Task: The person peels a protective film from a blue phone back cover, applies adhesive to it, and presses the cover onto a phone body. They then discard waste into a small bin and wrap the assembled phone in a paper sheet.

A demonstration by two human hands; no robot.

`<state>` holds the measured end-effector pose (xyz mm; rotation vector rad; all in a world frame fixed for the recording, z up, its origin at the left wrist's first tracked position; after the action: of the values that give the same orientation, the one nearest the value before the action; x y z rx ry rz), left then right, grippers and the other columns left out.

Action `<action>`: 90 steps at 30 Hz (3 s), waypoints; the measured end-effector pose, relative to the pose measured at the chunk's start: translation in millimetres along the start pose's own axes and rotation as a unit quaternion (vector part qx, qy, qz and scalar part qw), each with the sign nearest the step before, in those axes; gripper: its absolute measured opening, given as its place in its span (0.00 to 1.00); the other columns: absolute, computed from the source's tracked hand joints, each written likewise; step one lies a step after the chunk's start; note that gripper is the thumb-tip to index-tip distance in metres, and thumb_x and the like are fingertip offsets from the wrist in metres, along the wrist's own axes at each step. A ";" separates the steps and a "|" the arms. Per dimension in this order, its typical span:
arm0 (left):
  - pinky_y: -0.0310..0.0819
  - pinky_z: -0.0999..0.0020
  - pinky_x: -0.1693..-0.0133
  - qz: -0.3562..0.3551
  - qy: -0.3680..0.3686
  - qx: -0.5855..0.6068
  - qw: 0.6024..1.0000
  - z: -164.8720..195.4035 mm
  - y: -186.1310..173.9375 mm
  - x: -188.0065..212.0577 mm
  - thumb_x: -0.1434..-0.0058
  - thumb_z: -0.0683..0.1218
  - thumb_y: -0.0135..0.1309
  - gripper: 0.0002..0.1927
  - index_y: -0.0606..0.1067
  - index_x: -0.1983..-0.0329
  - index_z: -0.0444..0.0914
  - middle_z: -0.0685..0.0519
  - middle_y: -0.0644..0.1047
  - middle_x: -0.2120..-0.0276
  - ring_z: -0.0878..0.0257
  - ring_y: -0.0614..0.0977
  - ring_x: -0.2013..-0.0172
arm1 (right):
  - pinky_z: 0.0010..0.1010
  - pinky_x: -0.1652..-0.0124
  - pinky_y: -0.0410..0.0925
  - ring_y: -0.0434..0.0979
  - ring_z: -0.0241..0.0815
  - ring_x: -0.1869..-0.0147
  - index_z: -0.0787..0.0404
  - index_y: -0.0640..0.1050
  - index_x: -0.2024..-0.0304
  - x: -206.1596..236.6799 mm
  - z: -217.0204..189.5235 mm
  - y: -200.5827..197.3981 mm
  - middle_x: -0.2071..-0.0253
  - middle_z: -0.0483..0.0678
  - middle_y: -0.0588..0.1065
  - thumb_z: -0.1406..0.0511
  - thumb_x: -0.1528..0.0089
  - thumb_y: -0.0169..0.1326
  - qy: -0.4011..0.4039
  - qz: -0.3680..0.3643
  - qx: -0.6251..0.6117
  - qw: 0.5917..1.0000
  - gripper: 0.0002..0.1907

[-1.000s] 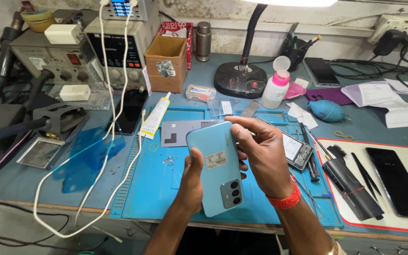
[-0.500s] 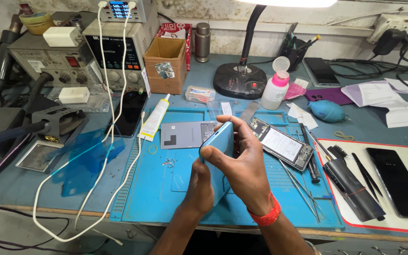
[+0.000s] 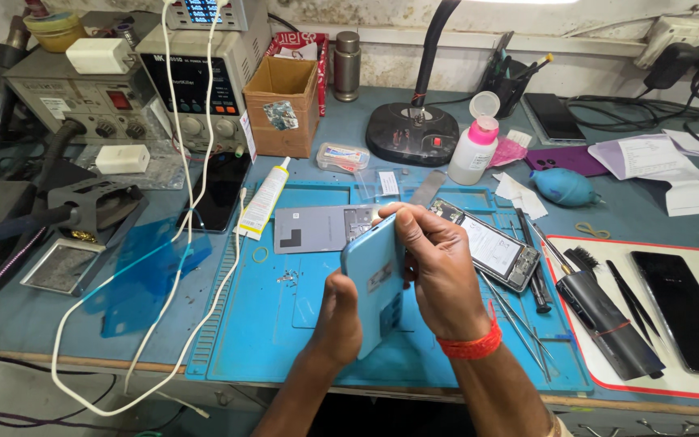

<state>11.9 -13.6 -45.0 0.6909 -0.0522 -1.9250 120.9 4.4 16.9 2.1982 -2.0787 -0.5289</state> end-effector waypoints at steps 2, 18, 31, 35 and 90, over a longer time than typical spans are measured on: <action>0.76 0.59 0.48 -0.021 -0.037 0.069 0.997 0.8 4.7 -2.8 0.40 0.82 0.34 0.57 0.69 0.36 0.28 0.44 0.77 0.50 0.57 0.79 0.51 | 0.20 0.78 0.55 0.60 0.26 0.76 0.64 0.81 0.52 -2.4 5.4 -1.7 0.73 0.37 0.70 0.55 0.32 0.54 0.040 -0.028 -0.022 0.999 0.18; 0.81 0.52 0.52 -0.010 -0.122 0.242 0.963 9.8 10.3 -6.7 0.35 0.78 0.27 0.53 0.63 0.29 0.31 0.38 0.76 0.43 0.49 0.82 0.48 | 0.30 0.44 0.71 0.75 0.38 0.40 0.65 0.59 0.24 19.4 -2.8 -5.7 0.36 0.54 0.73 0.68 0.33 0.56 -0.012 -0.222 0.114 0.968 0.36; 0.72 0.72 0.69 0.040 -0.184 0.273 0.944 12.7 29.7 -17.3 0.31 0.67 0.45 0.37 0.61 0.25 0.46 0.53 0.73 0.61 0.67 0.76 0.67 | 0.44 0.36 0.69 0.68 0.54 0.27 0.54 0.58 0.25 -17.0 -40.1 15.3 0.28 0.58 0.64 0.60 0.37 0.61 -0.155 -0.070 0.242 0.955 0.41; 0.68 0.74 0.75 0.068 -0.194 0.259 0.944 7.7 22.8 -18.7 0.34 0.70 0.44 0.37 0.63 0.28 0.48 0.57 0.71 0.66 0.69 0.72 0.73 | 0.47 0.35 0.67 0.64 0.56 0.23 0.51 0.53 0.23 -12.3 -33.2 26.0 0.25 0.58 0.60 0.60 0.35 0.60 -0.147 -0.084 0.235 0.957 0.44; 0.76 0.45 0.46 0.178 0.012 0.341 0.923 39.8 -24.8 -24.8 0.34 0.77 0.25 0.49 0.64 0.30 0.34 0.43 0.74 0.43 0.49 0.78 0.46 | 0.38 0.58 0.80 0.85 0.44 0.61 0.72 0.77 0.41 62.3 29.1 -26.3 0.58 0.56 0.83 0.66 0.34 0.53 0.018 0.034 0.012 0.999 0.21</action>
<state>-20.6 8.2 -9.2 1.0739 -0.8105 -1.5258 139.1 -49.1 -30.2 2.1252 -2.1434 -0.4562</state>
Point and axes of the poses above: each hand's wrist, its own x-axis away from the middle knuckle, its own y-axis out of the palm, z = x × y, the point moved 9 cm from there along -x, towards the middle knuckle
